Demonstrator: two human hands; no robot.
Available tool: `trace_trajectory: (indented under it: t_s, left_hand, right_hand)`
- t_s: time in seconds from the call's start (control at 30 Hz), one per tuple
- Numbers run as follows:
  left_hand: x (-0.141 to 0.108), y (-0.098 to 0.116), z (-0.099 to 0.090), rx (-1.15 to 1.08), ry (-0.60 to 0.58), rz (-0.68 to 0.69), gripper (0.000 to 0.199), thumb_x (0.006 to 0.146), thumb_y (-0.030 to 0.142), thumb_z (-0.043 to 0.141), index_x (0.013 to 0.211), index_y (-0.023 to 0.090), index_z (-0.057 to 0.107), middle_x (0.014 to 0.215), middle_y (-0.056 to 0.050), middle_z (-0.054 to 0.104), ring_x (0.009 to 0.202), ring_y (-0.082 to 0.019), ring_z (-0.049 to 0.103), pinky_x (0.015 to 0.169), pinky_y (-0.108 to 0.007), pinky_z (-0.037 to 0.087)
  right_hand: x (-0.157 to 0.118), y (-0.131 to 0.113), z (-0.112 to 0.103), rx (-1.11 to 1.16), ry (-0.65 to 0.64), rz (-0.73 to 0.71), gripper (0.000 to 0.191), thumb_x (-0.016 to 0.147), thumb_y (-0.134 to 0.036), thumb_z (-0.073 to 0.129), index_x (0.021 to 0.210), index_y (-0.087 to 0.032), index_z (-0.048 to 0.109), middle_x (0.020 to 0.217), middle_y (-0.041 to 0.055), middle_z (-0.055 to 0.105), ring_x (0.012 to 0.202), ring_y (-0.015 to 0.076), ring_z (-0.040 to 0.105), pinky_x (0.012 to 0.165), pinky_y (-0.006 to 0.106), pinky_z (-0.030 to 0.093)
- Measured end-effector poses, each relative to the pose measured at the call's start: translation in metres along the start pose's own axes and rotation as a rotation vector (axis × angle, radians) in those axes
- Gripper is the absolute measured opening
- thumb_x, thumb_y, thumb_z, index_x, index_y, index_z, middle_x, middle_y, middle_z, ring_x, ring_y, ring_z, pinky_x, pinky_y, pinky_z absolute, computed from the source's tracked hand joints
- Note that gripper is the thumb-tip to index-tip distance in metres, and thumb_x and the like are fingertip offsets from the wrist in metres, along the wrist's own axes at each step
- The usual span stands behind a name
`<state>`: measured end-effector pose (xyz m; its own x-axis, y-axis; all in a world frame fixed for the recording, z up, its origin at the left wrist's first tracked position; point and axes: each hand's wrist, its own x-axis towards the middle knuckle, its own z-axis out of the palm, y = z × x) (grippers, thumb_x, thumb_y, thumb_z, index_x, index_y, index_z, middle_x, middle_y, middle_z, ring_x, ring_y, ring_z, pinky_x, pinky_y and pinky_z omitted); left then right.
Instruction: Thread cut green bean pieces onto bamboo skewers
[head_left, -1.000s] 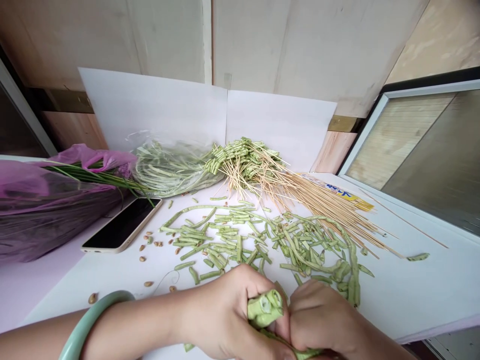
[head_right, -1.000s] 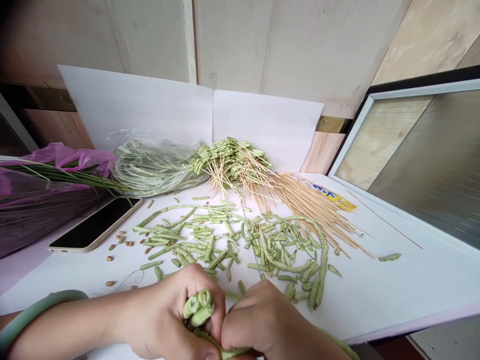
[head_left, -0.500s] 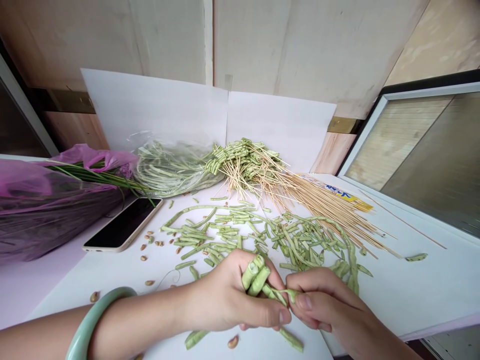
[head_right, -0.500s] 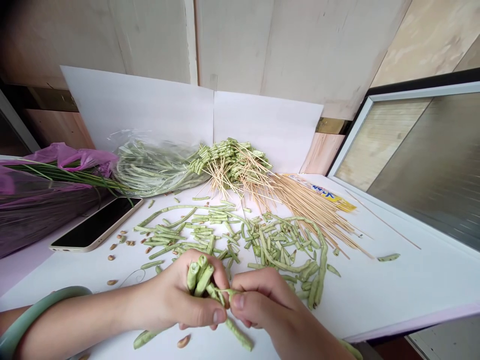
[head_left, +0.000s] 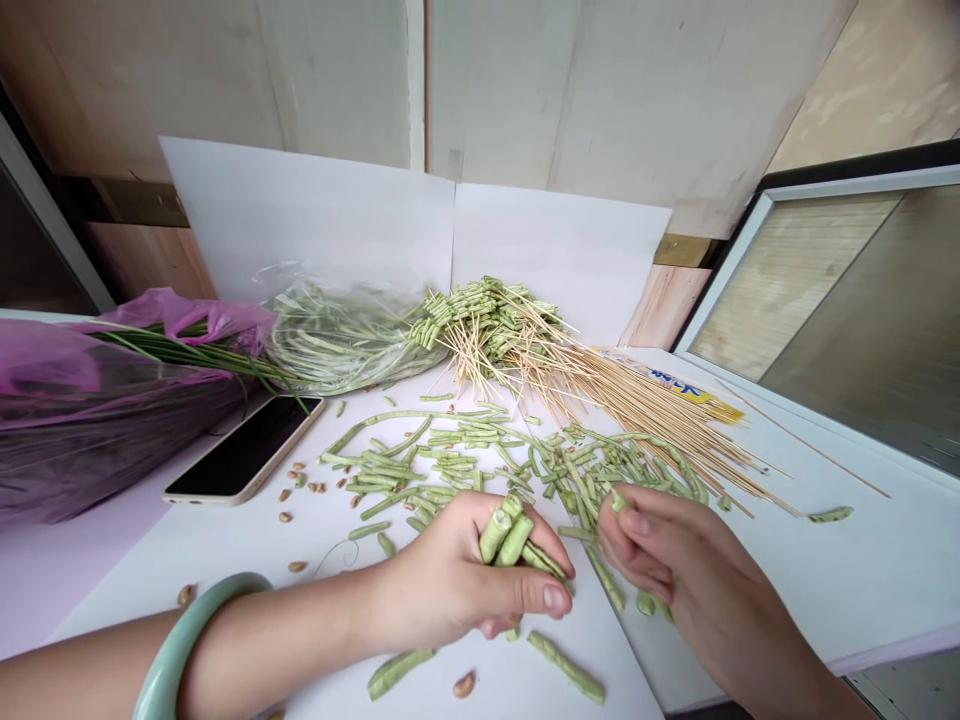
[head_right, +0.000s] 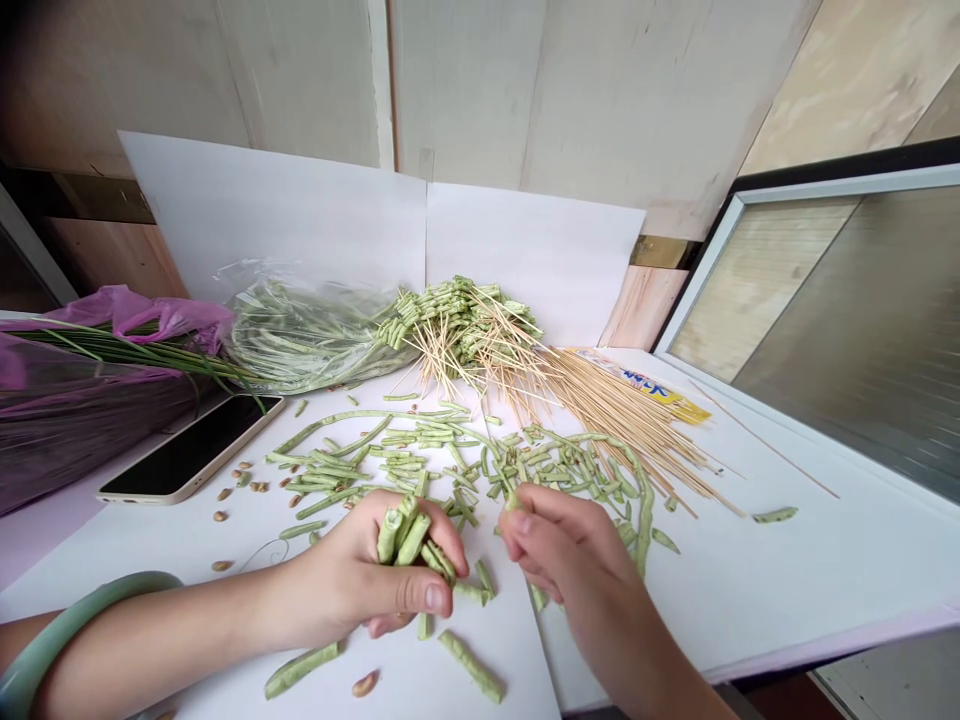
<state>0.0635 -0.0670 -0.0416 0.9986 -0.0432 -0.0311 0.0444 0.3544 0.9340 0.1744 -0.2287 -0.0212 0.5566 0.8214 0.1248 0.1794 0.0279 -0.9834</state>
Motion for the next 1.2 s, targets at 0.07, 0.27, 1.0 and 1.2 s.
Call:
trace_trajectory:
  t_s: [0.07, 0.27, 1.0, 1.2]
  left_hand:
    - [0.001, 0.000, 0.001, 0.026, 0.032, 0.033, 0.030, 0.064, 0.030, 0.082, 0.083, 0.012, 0.067, 0.055, 0.003, 0.058, 0.036, -0.002, 0.039, 0.036, -0.016, 0.030]
    - [0.000, 0.005, 0.004, 0.185, 0.097, 0.087, 0.030, 0.065, 0.033, 0.081, 0.083, 0.012, 0.069, 0.056, 0.004, 0.055, 0.042, -0.003, 0.037, 0.040, -0.016, 0.032]
    - [-0.003, 0.003, -0.002, 0.476, 0.134, 0.098, 0.029, 0.071, 0.036, 0.076, 0.090, 0.015, 0.070, 0.065, 0.003, 0.060, 0.046, -0.005, 0.040, 0.044, -0.016, 0.035]
    - [-0.003, -0.001, -0.001, 0.443, 0.128, 0.065, 0.030, 0.073, 0.037, 0.074, 0.092, 0.015, 0.068, 0.065, 0.003, 0.057, 0.048, -0.005, 0.041, 0.045, -0.015, 0.037]
  right_hand:
    - [-0.001, -0.003, 0.004, -0.112, -0.016, 0.019, 0.032, 0.083, -0.038, 0.055, 0.060, -0.020, 0.042, 0.056, -0.0058, 0.029, 0.051, 0.0102, 0.025, 0.046, 0.024, 0.020]
    - [-0.004, -0.012, 0.021, -0.325, 0.080, 0.069, 0.012, 0.069, -0.029, 0.057, 0.065, -0.019, 0.056, 0.053, -0.0076, 0.025, 0.051, 0.0093, 0.024, 0.048, 0.024, 0.019]
    - [-0.003, 0.004, 0.018, -0.701, 0.148, -0.367, 0.011, 0.078, -0.019, 0.051, 0.069, -0.021, 0.058, 0.052, -0.0060, 0.049, 0.042, 0.0081, 0.034, 0.038, 0.019, 0.029]
    - [-0.003, 0.008, 0.019, -0.728, 0.159, -0.411, 0.016, 0.077, -0.014, 0.046, 0.070, -0.022, 0.058, 0.052, -0.0057, 0.051, 0.041, 0.0085, 0.039, 0.039, 0.018, 0.032]
